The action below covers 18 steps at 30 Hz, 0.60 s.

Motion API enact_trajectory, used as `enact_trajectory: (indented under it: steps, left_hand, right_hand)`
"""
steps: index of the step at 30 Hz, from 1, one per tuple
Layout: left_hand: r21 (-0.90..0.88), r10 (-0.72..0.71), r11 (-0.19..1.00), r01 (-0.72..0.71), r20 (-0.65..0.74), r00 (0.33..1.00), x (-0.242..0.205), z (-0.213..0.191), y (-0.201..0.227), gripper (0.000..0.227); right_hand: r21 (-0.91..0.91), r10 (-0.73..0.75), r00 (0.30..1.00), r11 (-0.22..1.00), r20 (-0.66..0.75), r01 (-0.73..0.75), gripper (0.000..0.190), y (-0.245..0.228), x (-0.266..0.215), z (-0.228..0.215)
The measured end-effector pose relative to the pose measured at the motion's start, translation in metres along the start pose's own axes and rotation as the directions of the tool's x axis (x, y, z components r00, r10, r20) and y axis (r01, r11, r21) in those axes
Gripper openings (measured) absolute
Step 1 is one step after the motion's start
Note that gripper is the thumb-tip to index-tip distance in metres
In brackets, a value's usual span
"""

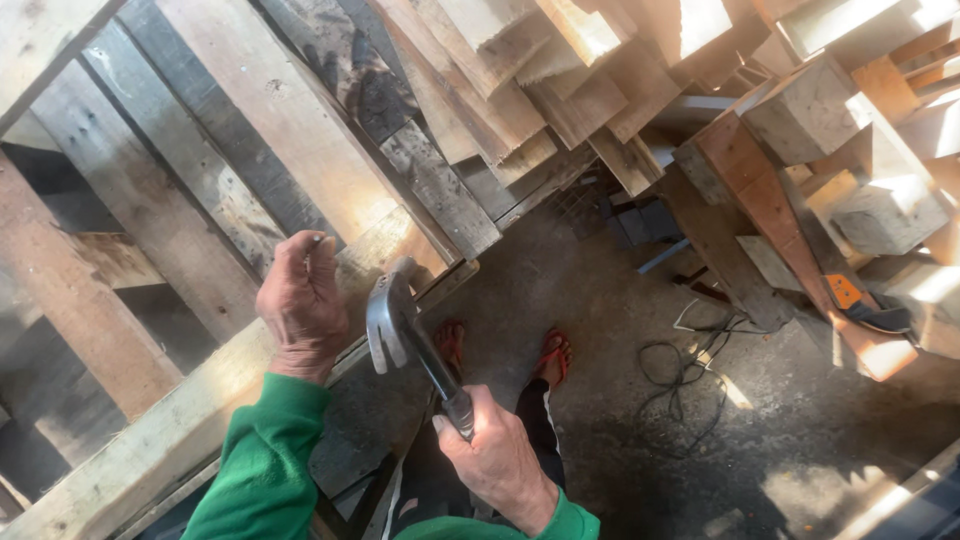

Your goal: The person assembles a wooden pallet by hammering nails into wooden planks. They repeatedly pick up nails from a container, position them on the planks, and hammer them in. The person also places additional wooden planks onto the pallet structure.

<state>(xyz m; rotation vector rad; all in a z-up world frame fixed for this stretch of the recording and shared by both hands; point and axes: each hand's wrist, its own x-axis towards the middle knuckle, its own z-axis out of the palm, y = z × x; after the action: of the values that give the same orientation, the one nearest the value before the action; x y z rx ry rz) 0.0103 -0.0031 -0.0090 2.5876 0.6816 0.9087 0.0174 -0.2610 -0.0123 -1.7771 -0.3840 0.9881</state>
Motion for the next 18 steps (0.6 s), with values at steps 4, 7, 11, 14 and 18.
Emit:
enact_trajectory:
  steps: [4, 7, 11, 14, 18]
  left_hand:
    - [-0.091, 0.015, 0.996, -0.014, 0.009, 1.000, -0.003, 0.008, 0.003, 0.007]
    - [-0.094, -0.072, 0.993, 0.067, -0.053, 0.996, -0.003, -0.003, 0.000, 0.008]
    - [0.383, -0.155, 0.915, 0.127, 0.044, 0.987, -0.002, -0.027, -0.012, 0.015]
    - [0.538, -0.317, 0.826, 0.165, 0.203, 0.927, 0.007, -0.022, -0.019, 0.021]
    - [0.523, -0.286, 0.843, 0.125, 0.238, 0.928, 0.014, -0.019, -0.018, 0.019]
  right_hand:
    - [0.184, 0.014, 0.995, 0.982, 0.100, -0.033, 0.019, 0.016, -0.008, -0.012]
    - [0.180, -0.066, 0.996, 0.982, 0.063, 0.054, 0.016, 0.016, -0.008, -0.027]
    - [-0.030, -0.242, 0.969, 0.970, -0.042, 0.241, 0.021, 0.004, -0.008, -0.034]
    - [-0.079, -0.263, 0.965, 0.962, -0.006, 0.262, 0.021, -0.004, 0.002, -0.036]
    - [-0.110, -0.224, 0.974, 0.969, -0.013, 0.221, 0.025, -0.008, 0.007, -0.028]
